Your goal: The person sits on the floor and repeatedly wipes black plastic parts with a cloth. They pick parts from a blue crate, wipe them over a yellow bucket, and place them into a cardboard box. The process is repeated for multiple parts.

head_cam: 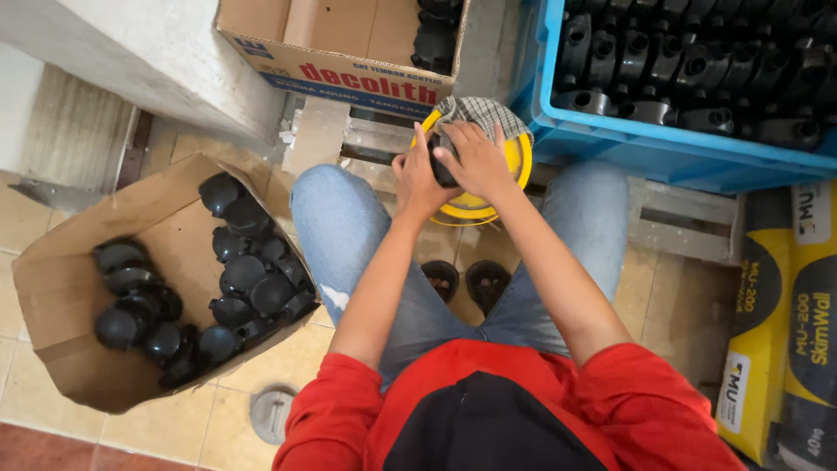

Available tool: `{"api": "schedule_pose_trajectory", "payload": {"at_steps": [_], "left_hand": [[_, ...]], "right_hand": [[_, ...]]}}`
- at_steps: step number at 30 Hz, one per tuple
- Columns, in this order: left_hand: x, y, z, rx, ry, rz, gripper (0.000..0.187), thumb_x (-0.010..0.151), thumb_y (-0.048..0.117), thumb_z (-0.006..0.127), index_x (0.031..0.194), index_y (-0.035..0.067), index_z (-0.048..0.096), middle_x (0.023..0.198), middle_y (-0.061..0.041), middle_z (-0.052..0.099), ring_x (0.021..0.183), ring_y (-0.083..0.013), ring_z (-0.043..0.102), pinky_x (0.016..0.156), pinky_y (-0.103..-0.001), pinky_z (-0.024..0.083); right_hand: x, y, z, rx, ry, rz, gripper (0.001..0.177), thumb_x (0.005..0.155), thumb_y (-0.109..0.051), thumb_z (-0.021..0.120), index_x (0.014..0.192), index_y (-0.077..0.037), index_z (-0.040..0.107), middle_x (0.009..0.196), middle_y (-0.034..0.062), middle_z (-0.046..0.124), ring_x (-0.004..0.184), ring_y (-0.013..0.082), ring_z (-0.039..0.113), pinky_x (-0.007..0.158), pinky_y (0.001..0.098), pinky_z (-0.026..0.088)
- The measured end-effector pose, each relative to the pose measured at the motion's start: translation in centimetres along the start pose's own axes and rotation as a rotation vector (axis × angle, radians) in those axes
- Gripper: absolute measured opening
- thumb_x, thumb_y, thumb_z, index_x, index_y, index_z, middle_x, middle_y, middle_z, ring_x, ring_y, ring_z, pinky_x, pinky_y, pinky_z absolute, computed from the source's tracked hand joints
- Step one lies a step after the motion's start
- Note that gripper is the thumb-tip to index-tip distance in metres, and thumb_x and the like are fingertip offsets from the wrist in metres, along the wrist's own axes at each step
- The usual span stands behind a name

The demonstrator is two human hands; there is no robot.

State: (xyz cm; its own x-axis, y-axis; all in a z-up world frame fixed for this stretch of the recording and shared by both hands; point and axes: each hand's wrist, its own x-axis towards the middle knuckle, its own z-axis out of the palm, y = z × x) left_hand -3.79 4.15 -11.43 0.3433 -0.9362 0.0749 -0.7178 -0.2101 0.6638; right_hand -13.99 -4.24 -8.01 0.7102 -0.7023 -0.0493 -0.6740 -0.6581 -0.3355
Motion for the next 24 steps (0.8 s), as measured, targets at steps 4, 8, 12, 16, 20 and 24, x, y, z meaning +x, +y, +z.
{"api": "schedule_pose_trajectory", "payload": {"at_steps": [4,8,12,16,20,24], "left_hand": [[0.0,-0.5,0.6,0.020,0.089,0.040,0.109,0.060,0.031,0.066,0.139,0.005,-0.004,0.135,-0.001,0.036,0.116,-0.0152,0.041,0.094,-0.041,0.025],[0.9,-3.3,3.8,0.009,0.100,0.062,0.104,0.060,0.022,0.065,0.138,0.002,0.000,0.135,-0.008,0.038,0.117,-0.0215,0.043,0.093,-0.044,0.027],[2.3,-7.3,8.0,-0.014,0.118,0.098,0.112,0.055,0.032,0.069,0.138,0.000,0.003,0.133,-0.012,0.039,0.116,-0.0248,0.042,0.092,-0.047,0.028],[0.5,-1.7,2.4,0.011,0.141,0.076,0.117,0.050,0.035,0.072,0.139,0.004,0.002,0.133,-0.007,0.038,0.117,-0.0187,0.042,0.092,-0.044,0.028],[0.1,-0.7,1.4,-0.018,0.126,0.056,0.116,0.052,0.047,0.071,0.139,0.006,0.006,0.134,-0.005,0.038,0.118,-0.0168,0.041,0.092,-0.042,0.028],[0.0,1.0,-1.0,-0.001,0.034,0.025,0.118,0.050,0.038,0.077,0.138,0.004,0.006,0.134,-0.009,0.038,0.120,-0.0209,0.040,0.094,-0.045,0.028]], "right_hand": [[-4.1,-1.9,-0.9,-0.021,-0.003,-0.013,0.063,0.086,-0.048,0.040,0.137,-0.016,0.023,0.142,0.0062,0.022,0.132,0.0243,0.019,0.100,0.0601,0.019],[-6.9,-3.4,-0.9,-0.124,-0.046,-0.031,0.067,0.084,-0.052,0.037,0.138,-0.015,0.024,0.145,0.0074,0.018,0.133,0.0270,0.015,0.099,0.0603,0.017],[-4.9,-3.5,-1.8,-0.132,-0.103,-0.006,0.061,0.086,-0.050,0.036,0.138,-0.021,0.024,0.145,0.0039,0.016,0.133,0.0252,0.013,0.098,0.0623,0.016],[-1.8,-1.9,-2.3,-0.076,-0.063,0.055,0.058,0.088,-0.049,0.037,0.137,-0.021,0.025,0.142,0.0047,0.024,0.131,0.0232,0.020,0.099,0.0618,0.016],[-3.1,-0.5,-2.3,0.083,-0.055,0.098,0.059,0.091,-0.050,0.030,0.139,-0.018,0.019,0.143,0.0052,0.019,0.132,0.0240,0.018,0.101,0.0620,0.009],[-7.1,-0.9,-1.9,0.052,-0.067,0.090,0.072,0.084,-0.045,0.045,0.140,-0.012,0.014,0.144,0.0149,0.014,0.133,0.0326,0.013,0.100,0.0614,0.013]]}}
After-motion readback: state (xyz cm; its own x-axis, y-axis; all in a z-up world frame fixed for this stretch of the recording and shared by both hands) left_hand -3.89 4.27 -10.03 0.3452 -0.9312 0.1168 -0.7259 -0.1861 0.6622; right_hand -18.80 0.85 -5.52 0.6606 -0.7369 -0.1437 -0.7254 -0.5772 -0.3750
